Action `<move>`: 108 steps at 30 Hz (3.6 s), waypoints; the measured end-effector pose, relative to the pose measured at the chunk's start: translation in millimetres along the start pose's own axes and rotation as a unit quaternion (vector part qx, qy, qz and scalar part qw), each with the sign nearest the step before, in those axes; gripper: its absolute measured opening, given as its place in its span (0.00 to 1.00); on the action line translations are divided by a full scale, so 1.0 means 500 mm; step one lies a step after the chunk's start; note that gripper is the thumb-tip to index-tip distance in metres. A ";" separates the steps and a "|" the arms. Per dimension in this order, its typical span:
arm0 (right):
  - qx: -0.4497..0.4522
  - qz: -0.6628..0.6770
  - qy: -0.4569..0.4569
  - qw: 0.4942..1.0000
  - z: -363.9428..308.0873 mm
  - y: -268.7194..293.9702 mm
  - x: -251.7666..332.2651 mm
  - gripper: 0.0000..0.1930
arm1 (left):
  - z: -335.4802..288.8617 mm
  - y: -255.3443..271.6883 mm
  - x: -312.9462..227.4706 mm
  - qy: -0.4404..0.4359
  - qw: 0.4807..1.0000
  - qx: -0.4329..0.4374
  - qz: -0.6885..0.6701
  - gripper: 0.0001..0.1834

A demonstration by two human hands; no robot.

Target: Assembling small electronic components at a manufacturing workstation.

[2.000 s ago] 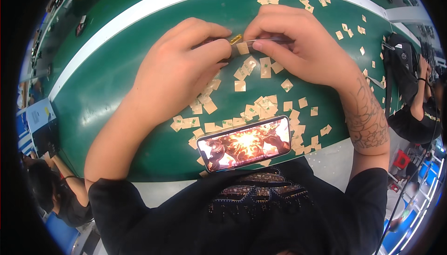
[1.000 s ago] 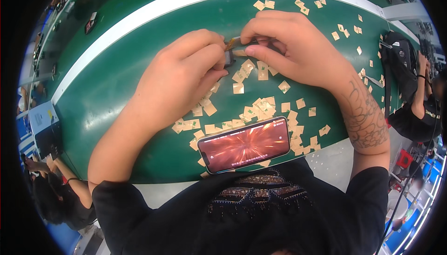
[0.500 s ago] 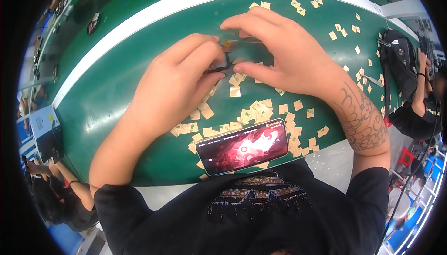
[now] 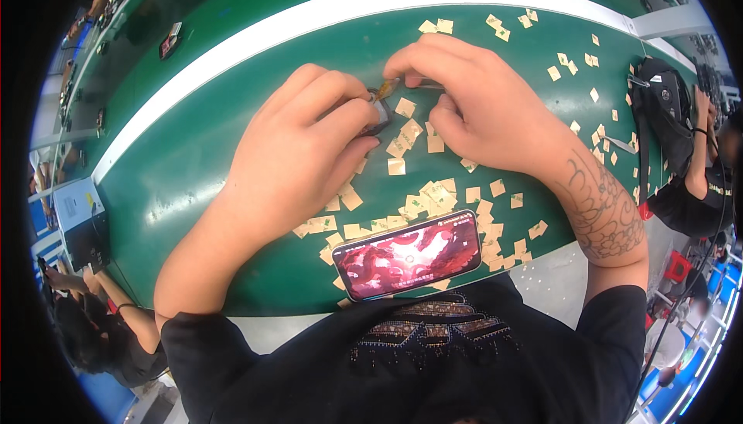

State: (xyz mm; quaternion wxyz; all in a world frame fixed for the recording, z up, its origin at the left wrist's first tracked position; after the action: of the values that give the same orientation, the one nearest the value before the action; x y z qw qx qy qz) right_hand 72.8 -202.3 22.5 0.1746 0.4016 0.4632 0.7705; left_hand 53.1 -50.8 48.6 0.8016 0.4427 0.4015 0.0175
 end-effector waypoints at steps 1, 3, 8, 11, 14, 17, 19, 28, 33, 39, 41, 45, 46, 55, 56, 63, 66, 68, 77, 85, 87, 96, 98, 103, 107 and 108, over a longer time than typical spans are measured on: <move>0.001 0.001 -0.002 1.000 0.000 0.000 0.001 0.23 | -0.001 -0.002 0.000 0.005 1.000 0.002 0.009 0.18; 0.002 -0.001 -0.013 1.000 0.002 0.002 0.004 0.21 | -0.001 -0.006 0.001 0.011 1.000 0.006 0.016 0.17; 0.046 -0.024 -0.045 0.998 0.003 -0.011 0.007 0.18 | -0.002 -0.009 0.005 0.048 0.999 -0.007 0.006 0.13; 0.047 -0.041 -0.030 0.998 0.003 -0.015 0.012 0.16 | -0.003 -0.011 0.013 0.054 0.998 -0.015 -0.009 0.11; 0.027 -0.025 -0.014 0.999 0.002 -0.016 0.019 0.15 | -0.003 -0.013 0.021 0.085 0.995 -0.021 -0.046 0.10; -0.002 -0.027 0.003 1.000 0.001 -0.017 0.029 0.18 | -0.006 -0.015 0.028 0.087 0.992 -0.040 -0.082 0.09; -0.013 -0.051 0.008 0.999 0.001 -0.019 0.029 0.21 | -0.007 -0.015 0.032 0.089 0.991 -0.043 -0.092 0.09; 0.000 -0.013 0.021 1.000 0.015 -0.029 0.023 0.19 | -0.011 -0.023 0.055 0.109 0.979 -0.054 -0.162 0.07; -0.006 0.018 -0.007 1.000 0.015 -0.029 0.016 0.16 | -0.005 -0.004 0.060 0.103 0.973 -0.049 -0.199 0.07; 0.023 0.017 -0.040 0.999 0.012 -0.030 0.023 0.18 | -0.004 0.007 0.068 0.106 0.973 0.067 -0.192 0.08; 0.026 0.010 -0.039 0.999 0.009 -0.030 0.024 0.17 | -0.004 0.008 0.063 0.100 0.971 0.096 -0.193 0.12; 0.032 -0.001 -0.030 0.999 0.009 -0.034 0.017 0.17 | -0.003 0.020 0.065 0.082 0.964 0.119 -0.222 0.21; 0.030 -0.002 -0.029 0.999 0.009 -0.033 0.018 0.17 | -0.003 0.024 0.057 0.072 0.969 0.121 -0.202 0.24; 0.084 0.121 -0.086 0.985 0.012 -0.036 0.014 0.07 | -0.011 0.006 0.023 0.083 0.990 0.080 -0.082 0.28; 0.064 0.140 -0.096 0.983 0.012 -0.030 0.012 0.07 | -0.009 0.009 0.018 0.072 0.993 0.062 -0.065 0.28; -0.012 0.229 -0.136 0.964 0.009 -0.023 -0.012 0.08 | -0.012 0.001 0.024 -0.015 0.999 0.020 -0.035 0.24; -0.003 0.173 -0.111 0.979 0.014 -0.003 0.006 0.11 | -0.013 0.001 0.024 -0.024 0.999 0.014 -0.022 0.24; -0.002 0.141 -0.079 0.987 0.019 0.011 0.013 0.12 | -0.010 0.005 0.025 -0.012 0.999 0.008 -0.031 0.24; 0.035 0.153 -0.108 0.982 0.023 0.011 -0.005 0.11 | -0.006 0.001 0.023 -0.035 0.998 -0.005 -0.044 0.24; 0.006 0.218 -0.103 0.970 0.016 -0.007 -0.015 0.04 | -0.011 -0.002 0.017 -0.040 0.998 -0.004 -0.037 0.23; 0.011 0.197 -0.117 0.973 0.019 -0.003 -0.012 0.04 | -0.015 -0.006 0.021 -0.038 0.998 -0.001 -0.040 0.22; 0.040 0.154 -0.145 0.977 0.012 -0.007 -0.019 0.07 | -0.015 -0.003 0.015 -0.063 0.998 0.012 -0.001 0.20; 0.081 0.148 -0.159 0.973 0.008 -0.011 -0.033 0.08 | -0.016 -0.007 0.020 -0.052 0.999 0.014 -0.007 0.20; 0.052 0.204 -0.111 0.971 0.004 -0.005 -0.045 0.09 | -0.015 -0.009 0.020 -0.053 0.999 0.009 -0.003 0.21; 0.006 0.173 -0.093 0.981 -0.001 -0.002 -0.042 0.09 | -0.015 -0.014 0.017 -0.057 0.998 0.008 0.014 0.22; 0.006 0.174 -0.094 0.980 0.000 0.003 -0.036 0.09 | -0.012 -0.014 0.018 -0.057 0.998 0.009 0.014 0.22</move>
State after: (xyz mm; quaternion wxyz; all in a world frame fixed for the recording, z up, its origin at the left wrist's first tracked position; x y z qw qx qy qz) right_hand 84.1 -214.8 15.6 0.0788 0.5479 0.3724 0.7450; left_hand 52.9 -47.1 36.2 0.8188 0.4555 0.3493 -0.0004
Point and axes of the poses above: each hand's wrist, its own z-axis towards the middle knuckle, its own y-axis out of the back of the hand, x = y × z, the point moved 8 cm from there along z, towards the middle knuckle, and after that the axes turned 12 degrees about -z, right-handed, at the moved point
